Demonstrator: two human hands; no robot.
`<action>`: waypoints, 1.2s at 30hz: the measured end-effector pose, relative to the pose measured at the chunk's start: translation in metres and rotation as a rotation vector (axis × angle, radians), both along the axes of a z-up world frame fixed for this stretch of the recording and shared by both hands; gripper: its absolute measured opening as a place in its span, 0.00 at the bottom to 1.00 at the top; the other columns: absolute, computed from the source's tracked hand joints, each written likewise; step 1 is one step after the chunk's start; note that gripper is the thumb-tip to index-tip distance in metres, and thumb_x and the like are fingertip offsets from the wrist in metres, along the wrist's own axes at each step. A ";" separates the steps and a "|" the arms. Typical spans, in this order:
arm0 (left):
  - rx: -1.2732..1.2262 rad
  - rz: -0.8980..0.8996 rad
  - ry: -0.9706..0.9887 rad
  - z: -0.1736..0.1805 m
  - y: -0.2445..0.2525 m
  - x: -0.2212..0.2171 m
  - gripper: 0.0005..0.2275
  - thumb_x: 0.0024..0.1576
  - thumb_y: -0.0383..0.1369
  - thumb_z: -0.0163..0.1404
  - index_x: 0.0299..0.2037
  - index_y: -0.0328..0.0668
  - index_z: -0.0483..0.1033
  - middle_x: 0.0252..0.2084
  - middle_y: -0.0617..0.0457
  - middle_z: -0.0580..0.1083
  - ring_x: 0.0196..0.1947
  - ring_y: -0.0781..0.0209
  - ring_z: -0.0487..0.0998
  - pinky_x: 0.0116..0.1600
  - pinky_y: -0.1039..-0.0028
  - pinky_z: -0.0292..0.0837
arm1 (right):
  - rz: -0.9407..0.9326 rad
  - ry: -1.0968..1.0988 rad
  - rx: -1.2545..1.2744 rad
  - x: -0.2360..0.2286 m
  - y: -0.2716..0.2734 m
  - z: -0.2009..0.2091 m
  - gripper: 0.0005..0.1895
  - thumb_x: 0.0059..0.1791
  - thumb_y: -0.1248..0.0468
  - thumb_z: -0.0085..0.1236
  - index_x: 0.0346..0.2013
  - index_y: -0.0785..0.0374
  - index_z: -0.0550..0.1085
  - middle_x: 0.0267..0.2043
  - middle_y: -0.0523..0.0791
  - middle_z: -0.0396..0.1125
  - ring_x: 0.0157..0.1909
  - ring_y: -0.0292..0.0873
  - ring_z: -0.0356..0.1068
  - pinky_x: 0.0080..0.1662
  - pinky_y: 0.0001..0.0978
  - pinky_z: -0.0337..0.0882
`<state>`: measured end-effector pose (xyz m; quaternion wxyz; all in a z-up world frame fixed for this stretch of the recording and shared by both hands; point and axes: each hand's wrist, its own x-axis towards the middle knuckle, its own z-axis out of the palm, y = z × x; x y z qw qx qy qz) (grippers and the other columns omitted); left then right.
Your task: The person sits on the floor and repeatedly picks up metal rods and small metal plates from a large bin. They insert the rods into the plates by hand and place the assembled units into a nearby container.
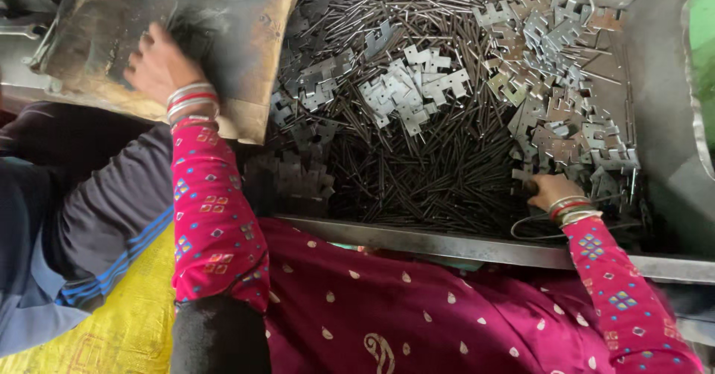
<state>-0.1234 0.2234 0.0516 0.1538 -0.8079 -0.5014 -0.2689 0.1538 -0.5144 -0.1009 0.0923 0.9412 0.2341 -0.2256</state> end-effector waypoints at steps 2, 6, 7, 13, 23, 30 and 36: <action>0.133 0.041 -0.021 -0.004 0.009 -0.004 0.20 0.55 0.41 0.52 0.57 0.51 0.71 0.49 0.48 0.78 0.48 0.46 0.77 0.48 0.48 0.66 | 0.075 -0.048 -0.054 -0.005 0.009 0.000 0.28 0.41 0.53 0.70 0.54 0.54 0.75 0.47 0.53 0.76 0.52 0.58 0.75 0.55 0.50 0.75; 0.436 -0.055 -0.101 0.025 -0.033 0.029 0.24 0.55 0.46 0.53 0.60 0.48 0.70 0.56 0.48 0.76 0.53 0.48 0.76 0.55 0.47 0.63 | 0.182 -0.116 -0.135 -0.014 0.021 0.010 0.30 0.44 0.52 0.68 0.57 0.54 0.70 0.47 0.51 0.75 0.51 0.57 0.75 0.50 0.51 0.76; 0.387 -0.123 -0.113 0.034 -0.057 0.044 0.22 0.56 0.41 0.55 0.60 0.46 0.71 0.58 0.48 0.76 0.56 0.49 0.77 0.58 0.47 0.63 | 0.215 -0.125 -0.087 -0.017 0.023 0.014 0.30 0.44 0.54 0.67 0.59 0.53 0.69 0.46 0.51 0.75 0.51 0.57 0.76 0.50 0.52 0.75; -0.539 -0.863 0.455 0.026 -0.241 0.089 0.13 0.62 0.44 0.52 0.39 0.43 0.82 0.38 0.41 0.80 0.40 0.45 0.84 0.49 0.58 0.78 | 0.295 -0.181 -0.013 -0.033 0.036 0.027 0.31 0.44 0.59 0.63 0.61 0.50 0.67 0.46 0.50 0.74 0.49 0.56 0.76 0.47 0.53 0.75; -0.623 -0.446 1.185 -0.148 -0.239 0.088 0.18 0.58 0.46 0.54 0.53 0.47 0.82 0.53 0.45 0.79 0.52 0.37 0.79 0.49 0.32 0.67 | 0.292 -0.166 0.109 -0.036 0.039 0.025 0.28 0.43 0.57 0.66 0.56 0.53 0.70 0.47 0.54 0.72 0.50 0.58 0.73 0.47 0.53 0.74; -0.805 -0.507 1.201 -0.165 -0.223 0.102 0.15 0.54 0.38 0.60 0.52 0.51 0.83 0.55 0.52 0.79 0.55 0.39 0.79 0.51 0.33 0.71 | -0.188 0.266 1.467 -0.059 0.034 0.081 0.24 0.49 0.51 0.64 0.46 0.71 0.76 0.60 0.54 0.71 0.59 0.52 0.69 0.58 0.44 0.67; -0.610 -1.044 0.946 -0.121 -0.233 0.094 0.12 0.48 0.32 0.61 0.42 0.39 0.85 0.43 0.38 0.81 0.46 0.40 0.83 0.46 0.55 0.80 | -0.616 1.041 1.972 -0.098 0.109 0.115 0.38 0.51 0.34 0.51 0.37 0.71 0.78 0.40 0.54 0.74 0.42 0.52 0.75 0.47 0.52 0.78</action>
